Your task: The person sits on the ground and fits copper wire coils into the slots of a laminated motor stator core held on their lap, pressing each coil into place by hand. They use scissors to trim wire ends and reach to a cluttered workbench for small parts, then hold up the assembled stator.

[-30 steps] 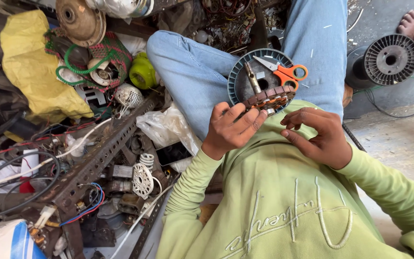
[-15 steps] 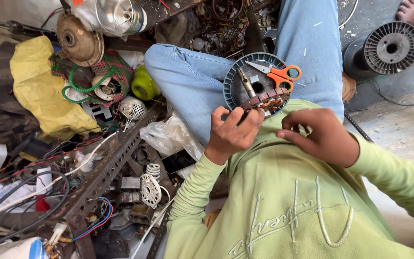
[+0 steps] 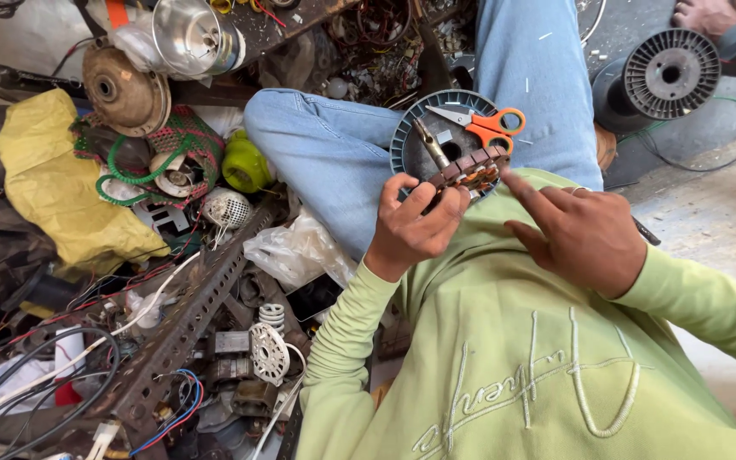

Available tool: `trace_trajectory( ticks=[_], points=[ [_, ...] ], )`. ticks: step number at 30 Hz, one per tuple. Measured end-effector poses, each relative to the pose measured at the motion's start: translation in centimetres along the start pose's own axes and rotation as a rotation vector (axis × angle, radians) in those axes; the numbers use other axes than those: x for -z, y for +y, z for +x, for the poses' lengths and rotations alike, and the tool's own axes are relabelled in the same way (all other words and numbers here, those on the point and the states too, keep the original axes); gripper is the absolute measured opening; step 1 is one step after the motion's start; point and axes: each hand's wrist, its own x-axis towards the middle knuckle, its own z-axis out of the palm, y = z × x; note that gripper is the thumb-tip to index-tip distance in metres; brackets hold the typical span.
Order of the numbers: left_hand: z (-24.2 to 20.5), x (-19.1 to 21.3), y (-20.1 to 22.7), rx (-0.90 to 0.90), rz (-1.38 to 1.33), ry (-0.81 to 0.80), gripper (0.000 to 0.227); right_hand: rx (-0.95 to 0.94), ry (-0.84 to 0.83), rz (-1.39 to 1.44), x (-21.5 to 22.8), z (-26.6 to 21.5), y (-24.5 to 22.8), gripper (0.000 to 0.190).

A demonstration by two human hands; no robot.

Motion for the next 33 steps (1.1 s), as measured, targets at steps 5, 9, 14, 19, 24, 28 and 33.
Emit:
trace_trajectory(
  ticks=[5, 9, 14, 19, 24, 28, 33],
  points=[
    [0.4, -0.2, -0.2, -0.038, -0.082, 0.026, 0.011, 0.283, -0.208, 1.16, -4.5, -0.1, 3.0, 0.051],
    [0.8, 0.1, -0.4, -0.043, -0.073, 0.05, 0.011, 0.113, -0.437, 1.606, -2.6, -0.2, 2.2, 0.085],
    [1.1, 0.3, -0.4, -0.062, -0.047, 0.035, 0.01, -0.028, -0.101, -0.175, -0.9, -0.4, 0.4, 0.051],
    [1.1, 0.1, -0.3, -0.035, -0.111, 0.023, 0.013, 0.253, -0.482, 1.432, -2.2, 1.3, 3.4, 0.059],
    [0.7, 0.2, -0.3, -0.036, -0.105, -0.008, 0.015, 0.096, -0.254, 0.962, 0.8, 0.0, 1.1, 0.109],
    [0.7, 0.1, -0.3, -0.004, -0.115, 0.003, 0.014, 0.174, -0.477, 0.386, -1.6, 0.7, 2.6, 0.072],
    [1.3, 0.5, -0.5, -0.03, -0.089, -0.012, 0.012, 0.108, -0.569, 1.823, -0.7, 1.0, 2.4, 0.085]
  ],
)
